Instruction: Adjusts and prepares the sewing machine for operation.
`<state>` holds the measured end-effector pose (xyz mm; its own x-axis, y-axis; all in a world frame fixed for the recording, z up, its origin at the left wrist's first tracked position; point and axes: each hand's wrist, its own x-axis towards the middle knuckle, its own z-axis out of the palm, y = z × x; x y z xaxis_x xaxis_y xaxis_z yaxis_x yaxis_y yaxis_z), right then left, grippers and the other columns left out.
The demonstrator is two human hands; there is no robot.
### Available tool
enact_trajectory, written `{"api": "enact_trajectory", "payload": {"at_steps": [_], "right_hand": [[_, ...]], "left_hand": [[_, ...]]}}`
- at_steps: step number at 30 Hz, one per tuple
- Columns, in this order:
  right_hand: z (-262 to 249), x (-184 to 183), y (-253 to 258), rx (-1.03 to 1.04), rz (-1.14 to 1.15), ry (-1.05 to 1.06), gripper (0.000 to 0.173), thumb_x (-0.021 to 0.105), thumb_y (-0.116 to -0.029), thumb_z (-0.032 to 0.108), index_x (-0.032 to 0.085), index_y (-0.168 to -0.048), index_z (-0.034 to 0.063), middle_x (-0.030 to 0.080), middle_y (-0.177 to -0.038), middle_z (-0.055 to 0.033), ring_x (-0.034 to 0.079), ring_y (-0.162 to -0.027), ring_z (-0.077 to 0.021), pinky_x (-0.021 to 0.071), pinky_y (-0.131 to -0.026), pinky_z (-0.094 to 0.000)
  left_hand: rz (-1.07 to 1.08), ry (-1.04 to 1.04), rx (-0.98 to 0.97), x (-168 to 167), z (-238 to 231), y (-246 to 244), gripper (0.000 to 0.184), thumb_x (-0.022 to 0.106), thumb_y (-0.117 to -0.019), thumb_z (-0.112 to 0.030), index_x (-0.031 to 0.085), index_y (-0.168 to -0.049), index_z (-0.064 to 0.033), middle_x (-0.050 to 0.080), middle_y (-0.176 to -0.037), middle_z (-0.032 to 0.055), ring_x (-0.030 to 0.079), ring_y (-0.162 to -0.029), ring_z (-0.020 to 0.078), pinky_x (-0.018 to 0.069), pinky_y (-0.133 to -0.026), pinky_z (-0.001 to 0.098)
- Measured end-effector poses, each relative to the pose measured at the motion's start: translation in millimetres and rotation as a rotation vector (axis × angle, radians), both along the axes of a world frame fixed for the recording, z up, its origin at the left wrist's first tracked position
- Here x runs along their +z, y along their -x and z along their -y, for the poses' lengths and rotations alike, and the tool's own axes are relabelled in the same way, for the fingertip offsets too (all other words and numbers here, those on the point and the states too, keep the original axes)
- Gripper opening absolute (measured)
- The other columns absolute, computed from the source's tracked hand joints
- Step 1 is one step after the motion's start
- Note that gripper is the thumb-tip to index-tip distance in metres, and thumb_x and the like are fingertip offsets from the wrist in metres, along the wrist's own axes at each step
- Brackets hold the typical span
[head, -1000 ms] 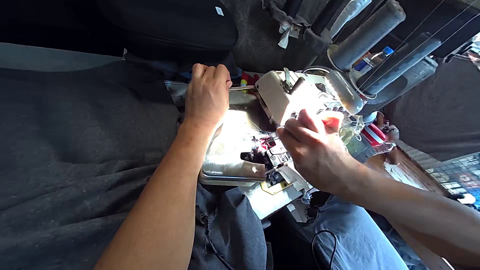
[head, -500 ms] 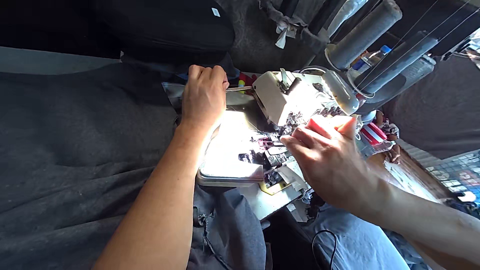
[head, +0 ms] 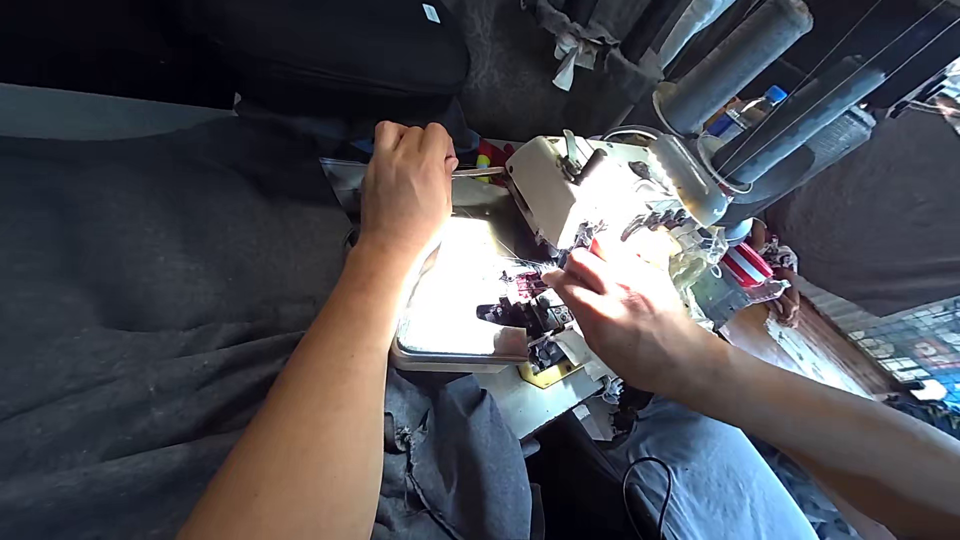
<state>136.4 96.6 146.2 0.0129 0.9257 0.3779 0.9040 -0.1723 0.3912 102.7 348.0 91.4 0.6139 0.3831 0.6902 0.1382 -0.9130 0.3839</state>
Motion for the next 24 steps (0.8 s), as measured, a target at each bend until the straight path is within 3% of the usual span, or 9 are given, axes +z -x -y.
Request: {"api": "enact_trajectory", "payload": {"at_steps": [4,8,13,18,24], "right_hand": [[1,-1,6,-0.071,-0.089,0.045,0.018,0.059,-0.0927,0.010,0.077,-0.092,0.0104,0.062,-0.079,-0.0051,0.062,-0.079,-0.0260,0.0455,-0.063,-0.0406],[-1,-8,7,-0.129,-0.083,0.045,0.020,0.057,-0.0946,0.011,0.077,-0.096,0.0105,0.063,-0.082,-0.0065,0.063,-0.080,-0.0279,0.0450,-0.067,-0.0455],[-2,-12,1,-0.054,-0.114,-0.040,0.019,0.058,-0.0902,0.008,0.077,-0.090,0.0099,0.061,-0.077,-0.0060,0.060,-0.076,-0.0272,0.0419,-0.066,-0.0455],[4,-5,-2,-0.091,-0.105,-0.100,0.022,0.057,-0.0929,0.011,0.078,-0.089,0.0121,0.063,-0.077,-0.0047,0.060,-0.076,-0.0257,0.0398,-0.070,-0.0491],[5,3,-1,-0.099,-0.096,-0.073,0.021,0.058,-0.0920,0.012,0.078,-0.090,0.0136,0.065,-0.078,-0.0048,0.063,-0.074,-0.0253,0.0430,-0.072,-0.0544]], "left_hand": [[-0.002,0.002,0.003,0,0,0,0.019,0.051,-0.1055,-0.011,0.062,-0.104,0.0045,0.067,-0.102,0.0251,0.058,-0.117,0.0474,0.0468,-0.097,0.0549],[-0.002,-0.005,0.001,-1,-1,0,0.018,0.051,-0.1055,-0.010,0.062,-0.103,0.0041,0.067,-0.101,0.0248,0.058,-0.117,0.0466,0.0465,-0.098,0.0540],[-0.002,-0.001,0.003,1,0,1,0.018,0.051,-0.1055,-0.010,0.062,-0.103,0.0044,0.066,-0.101,0.0247,0.058,-0.116,0.0465,0.0469,-0.097,0.0537],[-0.010,0.000,0.014,0,0,0,0.018,0.051,-0.1055,-0.011,0.062,-0.103,0.0034,0.067,-0.102,0.0242,0.058,-0.117,0.0453,0.0464,-0.099,0.0523],[-0.003,-0.011,0.012,0,0,0,0.019,0.051,-0.1054,-0.011,0.062,-0.102,0.0041,0.067,-0.101,0.0243,0.059,-0.116,0.0460,0.0466,-0.098,0.0527]]}}
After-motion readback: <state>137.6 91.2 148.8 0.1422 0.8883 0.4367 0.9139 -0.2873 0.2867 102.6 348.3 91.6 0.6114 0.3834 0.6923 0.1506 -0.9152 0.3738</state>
